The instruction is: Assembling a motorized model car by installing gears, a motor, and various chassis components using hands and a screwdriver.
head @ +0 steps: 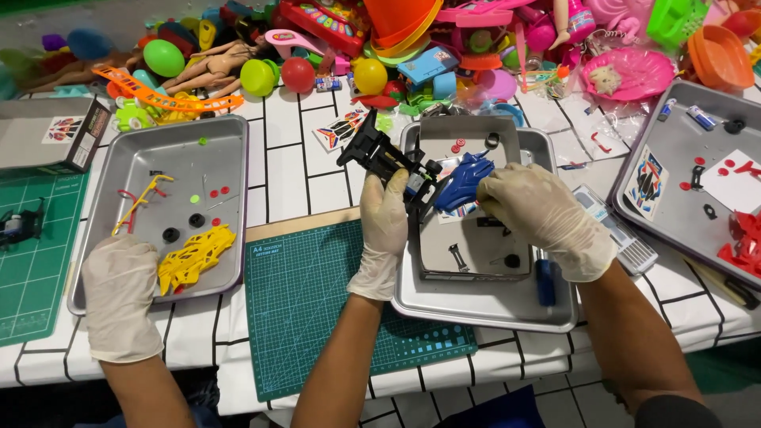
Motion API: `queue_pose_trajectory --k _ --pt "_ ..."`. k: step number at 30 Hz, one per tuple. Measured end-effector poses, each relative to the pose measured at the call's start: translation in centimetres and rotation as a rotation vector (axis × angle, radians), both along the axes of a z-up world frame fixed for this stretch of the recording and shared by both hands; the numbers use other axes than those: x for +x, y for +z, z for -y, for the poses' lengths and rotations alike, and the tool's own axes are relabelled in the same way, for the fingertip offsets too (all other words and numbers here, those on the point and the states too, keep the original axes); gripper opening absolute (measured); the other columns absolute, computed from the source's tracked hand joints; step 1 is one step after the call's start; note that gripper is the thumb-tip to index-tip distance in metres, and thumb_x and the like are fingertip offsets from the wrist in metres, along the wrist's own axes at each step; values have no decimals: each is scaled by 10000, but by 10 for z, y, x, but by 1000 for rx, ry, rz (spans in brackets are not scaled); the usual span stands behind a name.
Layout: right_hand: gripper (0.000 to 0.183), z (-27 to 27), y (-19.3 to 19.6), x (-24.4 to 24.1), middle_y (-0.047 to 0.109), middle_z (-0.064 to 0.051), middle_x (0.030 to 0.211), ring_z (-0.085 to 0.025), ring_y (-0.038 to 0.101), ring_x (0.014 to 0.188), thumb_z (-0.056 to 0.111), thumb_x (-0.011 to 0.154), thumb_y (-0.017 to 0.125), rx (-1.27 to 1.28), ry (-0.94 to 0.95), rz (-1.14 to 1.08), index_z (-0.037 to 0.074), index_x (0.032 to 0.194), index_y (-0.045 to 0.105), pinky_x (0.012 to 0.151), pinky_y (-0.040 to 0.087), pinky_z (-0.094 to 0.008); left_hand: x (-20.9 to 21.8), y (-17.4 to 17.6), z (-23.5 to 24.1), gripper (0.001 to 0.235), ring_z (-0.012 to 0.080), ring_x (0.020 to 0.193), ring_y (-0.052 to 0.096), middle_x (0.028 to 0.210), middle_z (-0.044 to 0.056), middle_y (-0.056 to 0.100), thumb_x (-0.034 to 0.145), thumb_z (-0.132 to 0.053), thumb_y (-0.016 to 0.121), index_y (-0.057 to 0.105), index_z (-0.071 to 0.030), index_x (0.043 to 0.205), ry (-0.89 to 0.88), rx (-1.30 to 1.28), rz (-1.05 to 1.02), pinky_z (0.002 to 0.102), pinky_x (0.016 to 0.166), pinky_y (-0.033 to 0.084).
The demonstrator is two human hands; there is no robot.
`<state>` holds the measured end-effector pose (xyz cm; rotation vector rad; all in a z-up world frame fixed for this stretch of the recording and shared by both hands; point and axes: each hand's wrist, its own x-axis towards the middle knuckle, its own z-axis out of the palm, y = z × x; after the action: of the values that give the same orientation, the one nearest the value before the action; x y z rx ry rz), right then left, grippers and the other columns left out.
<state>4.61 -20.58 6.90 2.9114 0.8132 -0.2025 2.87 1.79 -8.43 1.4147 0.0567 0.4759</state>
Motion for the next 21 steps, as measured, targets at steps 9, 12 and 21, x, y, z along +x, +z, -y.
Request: queue_pose_trajectory --k 9,12,21 --pt "308 -9 -12 3 745 5 1125 -188 636 1179 416 872 753 -4 100 81 243 1127 753 959 537 -355 -22 70 13 168 179 964 623 965 78 664 907 -128 675 633 -60 1055 36 49 -90 370 897 529" --pt "245 -11 -5 2 732 1 1102 -176 637 1146 342 934 710 -7 64 150 255 1162 735 910 539 -334 -15 50 10 167 173 973 617 976 73 670 906 -128 683 637 -65 1054 48 48 -91 370 898 527" --pt "266 0 -17 6 736 9 1057 -186 654 1138 253 914 716 99 116 20 270 1179 711 969 527 -367 -18 74 13 160 167 919 635 944 68 674 882 -132 694 624 -82 1017 78 42 -141 348 830 560"
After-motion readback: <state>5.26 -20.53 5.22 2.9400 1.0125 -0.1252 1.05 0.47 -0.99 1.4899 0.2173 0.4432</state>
